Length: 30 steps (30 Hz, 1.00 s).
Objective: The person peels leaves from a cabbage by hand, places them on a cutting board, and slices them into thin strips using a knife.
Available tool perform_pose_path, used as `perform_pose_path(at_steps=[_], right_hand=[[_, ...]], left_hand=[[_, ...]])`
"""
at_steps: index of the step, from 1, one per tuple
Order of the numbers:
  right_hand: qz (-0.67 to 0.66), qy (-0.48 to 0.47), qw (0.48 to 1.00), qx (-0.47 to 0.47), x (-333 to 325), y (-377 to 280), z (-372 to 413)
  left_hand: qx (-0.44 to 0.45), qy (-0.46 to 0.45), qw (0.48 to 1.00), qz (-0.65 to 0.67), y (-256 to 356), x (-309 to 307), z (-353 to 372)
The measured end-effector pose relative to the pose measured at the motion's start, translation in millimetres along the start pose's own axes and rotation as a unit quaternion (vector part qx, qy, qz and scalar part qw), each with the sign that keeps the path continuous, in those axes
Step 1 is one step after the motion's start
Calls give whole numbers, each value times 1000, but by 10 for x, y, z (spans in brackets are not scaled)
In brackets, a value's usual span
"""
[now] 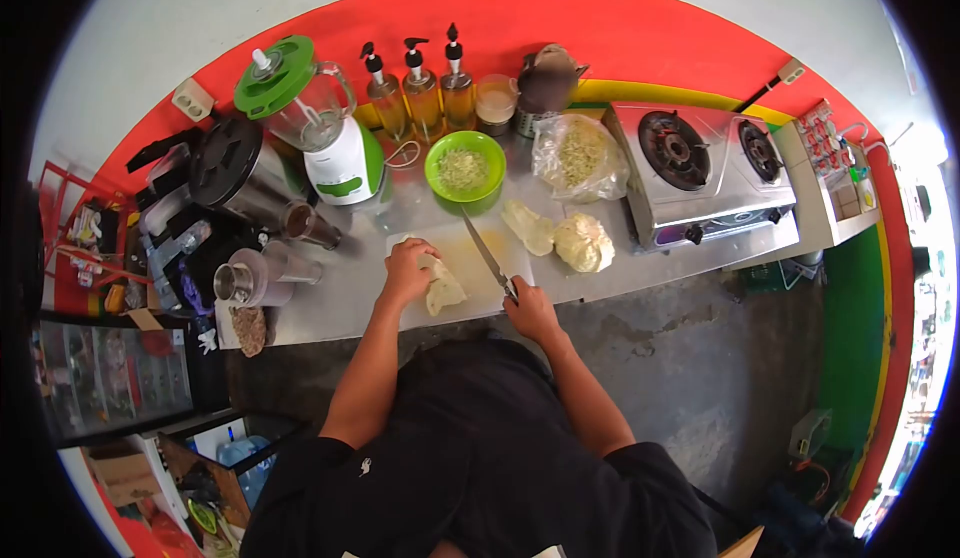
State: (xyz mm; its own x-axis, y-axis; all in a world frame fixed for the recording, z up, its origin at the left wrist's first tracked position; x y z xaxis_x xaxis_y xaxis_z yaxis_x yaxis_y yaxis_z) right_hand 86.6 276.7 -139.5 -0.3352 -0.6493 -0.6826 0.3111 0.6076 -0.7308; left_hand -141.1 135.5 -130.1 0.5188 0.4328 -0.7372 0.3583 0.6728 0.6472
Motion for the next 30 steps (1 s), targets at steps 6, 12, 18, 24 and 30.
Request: perform_pose_path(at_steps=[6, 12, 18, 24, 30], right_hand=[[30, -54, 997, -42, 192, -228, -188], [37, -61, 996, -54, 198, -281, -326], [63, -47, 995, -61, 165, -379, -268], [116, -96, 988, -38, 311, -473, -248], [152, -122, 981, -14, 442, -510, -196]], left_hand=[[7, 26, 999, -31, -65, -55, 367], [-175, 92, 968, -156, -336, -36, 370], [75, 148, 986, -18, 126, 57, 386], [40, 124, 989, -71, 168, 335, 299], [34, 133, 985, -101, 197, 455, 296]])
Point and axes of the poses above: each hand's wrist, its own z-axis away from the middle knuckle, its own x-axis out of the palm, y = z × x, the point moved 9 cm from there along -z, towards the middle knuckle, and after that the axes turned 11 degrees about -x, right-handed, at the moved point
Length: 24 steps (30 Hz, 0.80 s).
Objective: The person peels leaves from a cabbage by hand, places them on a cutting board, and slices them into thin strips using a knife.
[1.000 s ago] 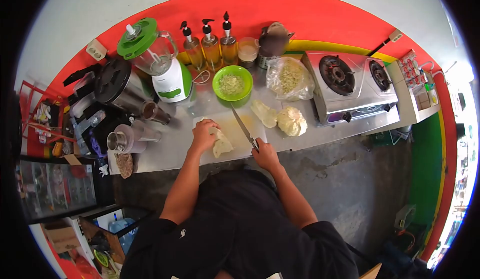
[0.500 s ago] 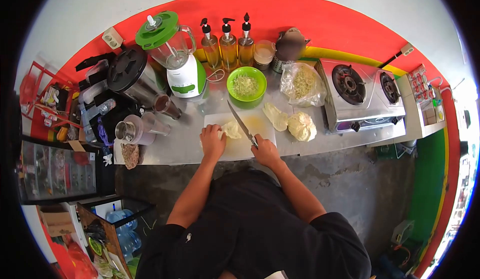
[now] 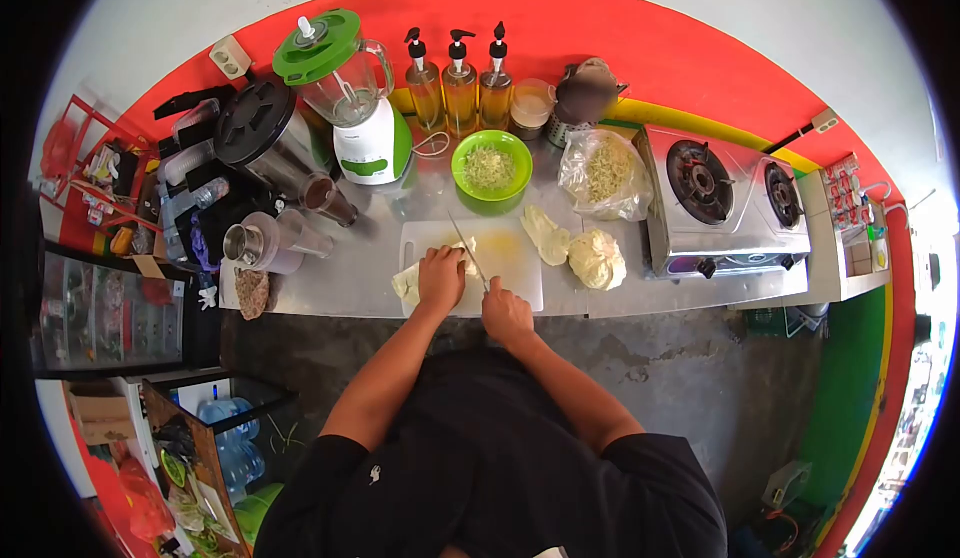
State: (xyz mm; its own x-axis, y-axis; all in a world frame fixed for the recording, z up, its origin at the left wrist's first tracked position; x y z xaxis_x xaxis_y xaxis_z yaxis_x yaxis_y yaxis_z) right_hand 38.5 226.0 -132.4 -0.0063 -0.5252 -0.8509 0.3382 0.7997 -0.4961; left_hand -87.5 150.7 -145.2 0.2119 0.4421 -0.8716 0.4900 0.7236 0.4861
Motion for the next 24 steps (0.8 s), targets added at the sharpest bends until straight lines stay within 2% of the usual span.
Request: perform_pose_path(at_steps=[10, 24], right_hand=[[20, -3, 1000, 13, 156, -82, 36], [116, -44, 992, -16, 402, -51, 13]], left_hand=[[-60, -8, 997, -49, 32, 15, 28], [-30, 53, 996, -62, 96, 31, 117]])
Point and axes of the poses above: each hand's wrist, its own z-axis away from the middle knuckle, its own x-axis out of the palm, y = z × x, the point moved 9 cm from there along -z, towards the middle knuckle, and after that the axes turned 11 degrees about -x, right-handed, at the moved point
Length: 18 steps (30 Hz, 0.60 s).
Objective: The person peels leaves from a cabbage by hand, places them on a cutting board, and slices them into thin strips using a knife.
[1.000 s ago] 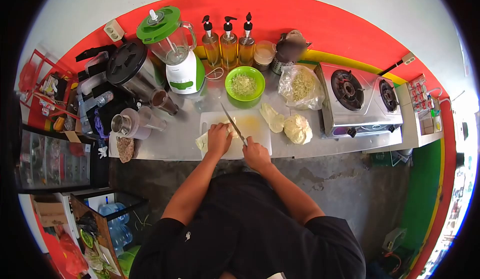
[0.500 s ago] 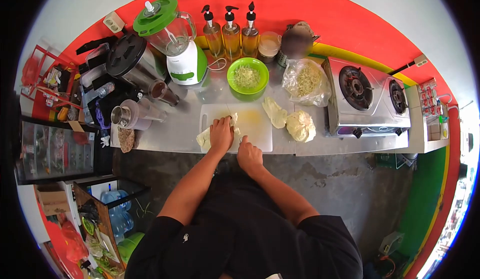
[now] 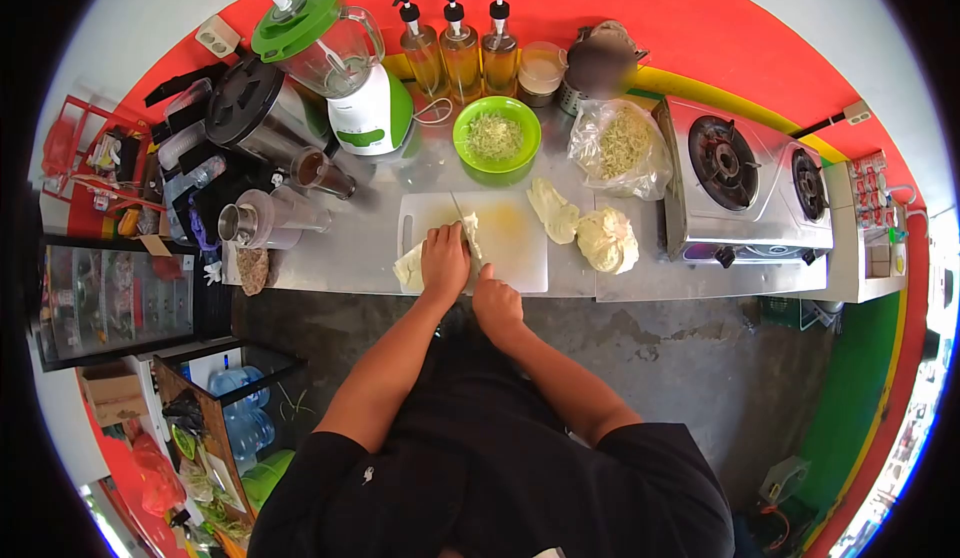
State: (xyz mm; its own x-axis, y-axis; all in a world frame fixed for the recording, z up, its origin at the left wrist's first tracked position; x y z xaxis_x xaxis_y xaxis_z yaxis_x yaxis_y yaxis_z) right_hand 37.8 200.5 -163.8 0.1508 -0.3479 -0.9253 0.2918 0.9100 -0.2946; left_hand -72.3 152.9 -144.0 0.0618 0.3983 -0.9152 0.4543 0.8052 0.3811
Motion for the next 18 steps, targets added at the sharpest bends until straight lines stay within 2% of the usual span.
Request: perform_pose_path(at_steps=[5, 10, 15, 18], right_hand=[[-44, -25, 998, 24, 125, 40, -73], [-72, -22, 996, 43, 3, -16, -197], [-91, -62, 993, 51, -69, -5, -434], [-74, -28, 995, 53, -135, 0, -430]], left_hand=[[-15, -14, 1000, 13, -43, 38, -3], [-11, -11, 1000, 18, -54, 10, -20], [-8, -15, 999, 44, -66, -33, -9], [-9, -32, 997, 67, -84, -39, -16]])
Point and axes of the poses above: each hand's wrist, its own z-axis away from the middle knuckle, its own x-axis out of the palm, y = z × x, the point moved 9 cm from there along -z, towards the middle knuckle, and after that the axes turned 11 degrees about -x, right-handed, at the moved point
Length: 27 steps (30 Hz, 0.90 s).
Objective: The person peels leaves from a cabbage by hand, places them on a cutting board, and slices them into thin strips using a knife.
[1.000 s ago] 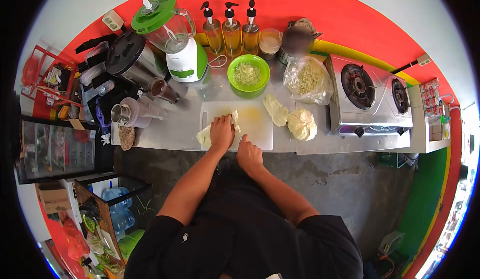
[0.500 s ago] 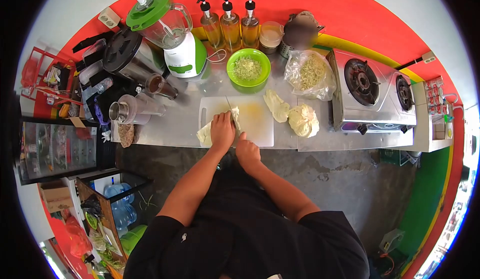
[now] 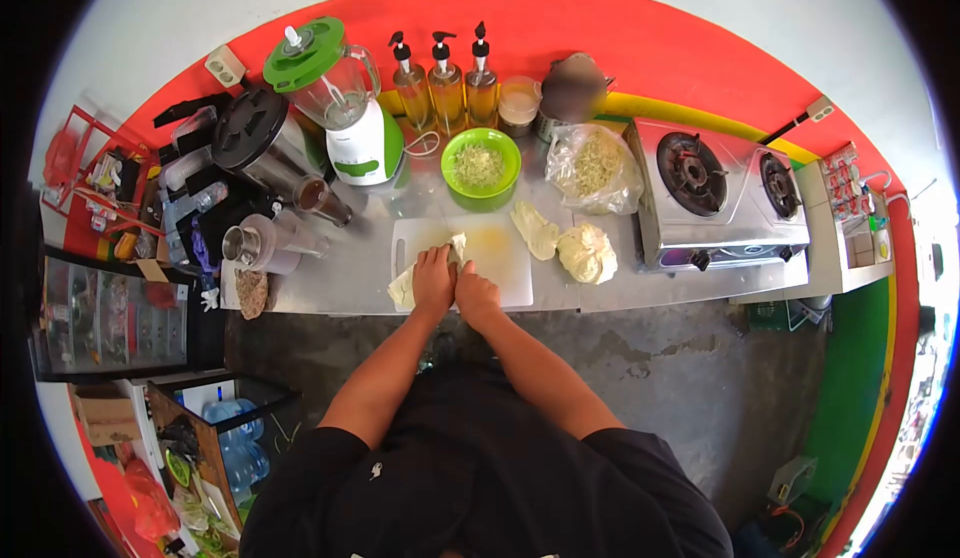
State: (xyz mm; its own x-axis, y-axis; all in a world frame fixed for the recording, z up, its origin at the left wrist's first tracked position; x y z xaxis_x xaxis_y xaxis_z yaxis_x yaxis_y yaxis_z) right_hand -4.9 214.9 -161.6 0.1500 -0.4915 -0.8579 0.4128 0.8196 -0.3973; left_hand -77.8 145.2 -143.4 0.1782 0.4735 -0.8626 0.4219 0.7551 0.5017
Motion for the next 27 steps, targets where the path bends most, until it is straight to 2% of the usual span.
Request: perform_pose_path(at_steps=[7, 10, 22, 27], right_hand=[[0, 7, 1000, 18, -109, -22, 278], [-12, 23, 999, 21, -135, -32, 364], [-3, 6, 999, 38, 138, 33, 484], [89, 8, 995, 33, 204, 32, 370]], left_hand=[[24, -29, 999, 23, -30, -51, 44], [-2, -41, 998, 40, -48, -50, 48], [26, -4, 999, 47, -48, -98, 87], [29, -11, 999, 31, -55, -81, 126]])
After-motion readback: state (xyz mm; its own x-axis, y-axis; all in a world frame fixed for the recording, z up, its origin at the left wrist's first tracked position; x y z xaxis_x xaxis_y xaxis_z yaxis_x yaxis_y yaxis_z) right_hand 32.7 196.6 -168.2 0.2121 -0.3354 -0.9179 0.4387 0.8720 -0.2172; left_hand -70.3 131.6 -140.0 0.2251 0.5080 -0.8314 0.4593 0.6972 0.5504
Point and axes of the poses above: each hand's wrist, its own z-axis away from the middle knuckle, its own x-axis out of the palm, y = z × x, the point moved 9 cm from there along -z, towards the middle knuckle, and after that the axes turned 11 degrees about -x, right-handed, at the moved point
